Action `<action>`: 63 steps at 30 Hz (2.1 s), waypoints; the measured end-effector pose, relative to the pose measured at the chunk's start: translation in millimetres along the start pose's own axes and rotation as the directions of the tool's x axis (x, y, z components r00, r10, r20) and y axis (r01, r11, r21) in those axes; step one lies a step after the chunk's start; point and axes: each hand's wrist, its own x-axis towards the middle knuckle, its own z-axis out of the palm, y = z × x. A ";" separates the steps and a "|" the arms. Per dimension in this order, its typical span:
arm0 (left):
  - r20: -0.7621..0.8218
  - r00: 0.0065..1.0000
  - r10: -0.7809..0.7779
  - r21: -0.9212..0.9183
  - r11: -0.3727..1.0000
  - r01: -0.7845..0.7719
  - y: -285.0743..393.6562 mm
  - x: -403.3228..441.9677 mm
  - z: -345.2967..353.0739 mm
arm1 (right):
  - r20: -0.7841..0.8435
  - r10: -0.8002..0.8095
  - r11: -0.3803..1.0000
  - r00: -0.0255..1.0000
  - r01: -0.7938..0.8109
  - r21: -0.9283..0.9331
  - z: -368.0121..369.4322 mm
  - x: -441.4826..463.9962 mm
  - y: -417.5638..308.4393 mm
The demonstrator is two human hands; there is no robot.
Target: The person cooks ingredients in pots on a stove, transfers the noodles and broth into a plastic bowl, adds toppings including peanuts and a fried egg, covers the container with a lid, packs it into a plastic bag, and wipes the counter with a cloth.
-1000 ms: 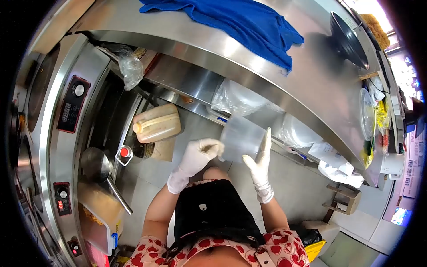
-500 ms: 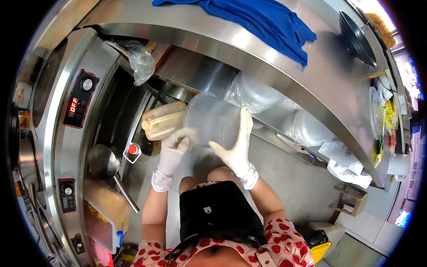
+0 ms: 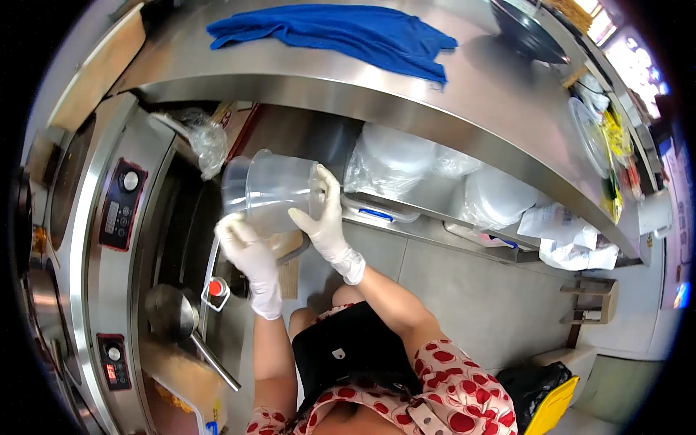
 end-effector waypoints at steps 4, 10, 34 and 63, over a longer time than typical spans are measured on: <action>-0.042 0.998 -0.041 -0.082 0.996 0.038 -3.6 28.2 -9.7 | -0.028 0.329 0.843 0.944 -0.281 0.458 -21.8 23.0 9.1; 0.231 0.688 0.688 0.129 0.679 -0.722 -12.7 21.2 20.3 | 0.206 0.552 0.228 0.808 -0.384 0.895 -28.7 79.9 40.7; 0.320 0.660 0.680 0.148 0.652 -0.744 -37.4 -5.8 1.9 | 0.349 -0.310 -0.344 0.884 0.238 -0.908 -308.1 92.3 -98.8; 0.400 0.683 0.612 0.002 0.744 -0.668 12.7 -20.1 -60.4 | 0.525 -0.488 -0.445 0.697 0.319 -0.837 -327.3 52.7 -120.1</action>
